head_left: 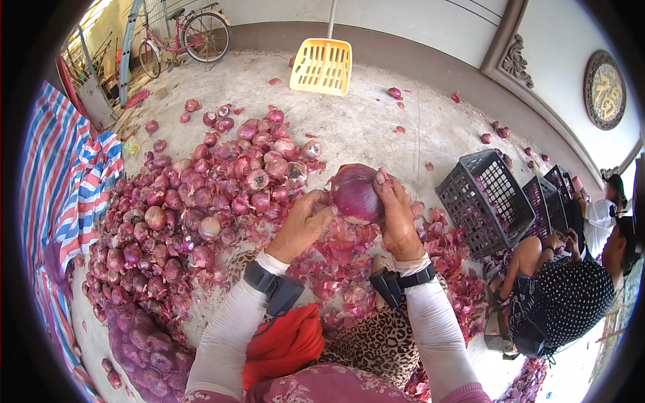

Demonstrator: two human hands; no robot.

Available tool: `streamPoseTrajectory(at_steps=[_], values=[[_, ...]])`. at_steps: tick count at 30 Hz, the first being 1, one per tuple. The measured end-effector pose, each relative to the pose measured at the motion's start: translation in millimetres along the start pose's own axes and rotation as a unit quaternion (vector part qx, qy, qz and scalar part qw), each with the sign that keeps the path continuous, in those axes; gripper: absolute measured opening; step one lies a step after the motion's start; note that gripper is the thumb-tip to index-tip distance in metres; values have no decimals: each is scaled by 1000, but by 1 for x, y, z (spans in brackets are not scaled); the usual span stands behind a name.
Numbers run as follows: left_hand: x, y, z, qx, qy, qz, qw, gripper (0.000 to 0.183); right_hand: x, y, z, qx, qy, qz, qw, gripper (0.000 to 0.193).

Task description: The person peels an onion by hand, pulling off the outer skin and roots before dropping them onto a pile. They briefly pick up a red cloth and then resume peeling the onion.

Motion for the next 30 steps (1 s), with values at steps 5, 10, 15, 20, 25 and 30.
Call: streamPoseTrajectory(at_steps=[5,10,15,20,25,30], values=[[10,-18,6,20,62,-60,996,4,0,12,3,-40,-17,77,996,57],[17,-21,10,-4,62,-156,986,5,-24,11,0,-77,-126,216,965,57],[27,-42,10,53,57,-239,968,17,-25,4,2,-79,-145,331,929,71],[29,-34,7,39,96,-172,980,23,-15,4,7,-67,-142,346,925,75],[9,2,5,-55,23,-86,995,34,-12,12,7,-58,-126,251,958,72],[-9,-10,4,-86,-25,-5,996,21,-29,5,-2,-72,-140,236,959,64]])
Point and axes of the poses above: each hand's wrist, its own z-axis towards the middle knuckle, its own x-axis out of the back of the hand, y = z × x, the point moved 10 cm from there along z, towards the middle knuckle, and after that the axes turned 13 degrees about -z, right-handed, at the moved point
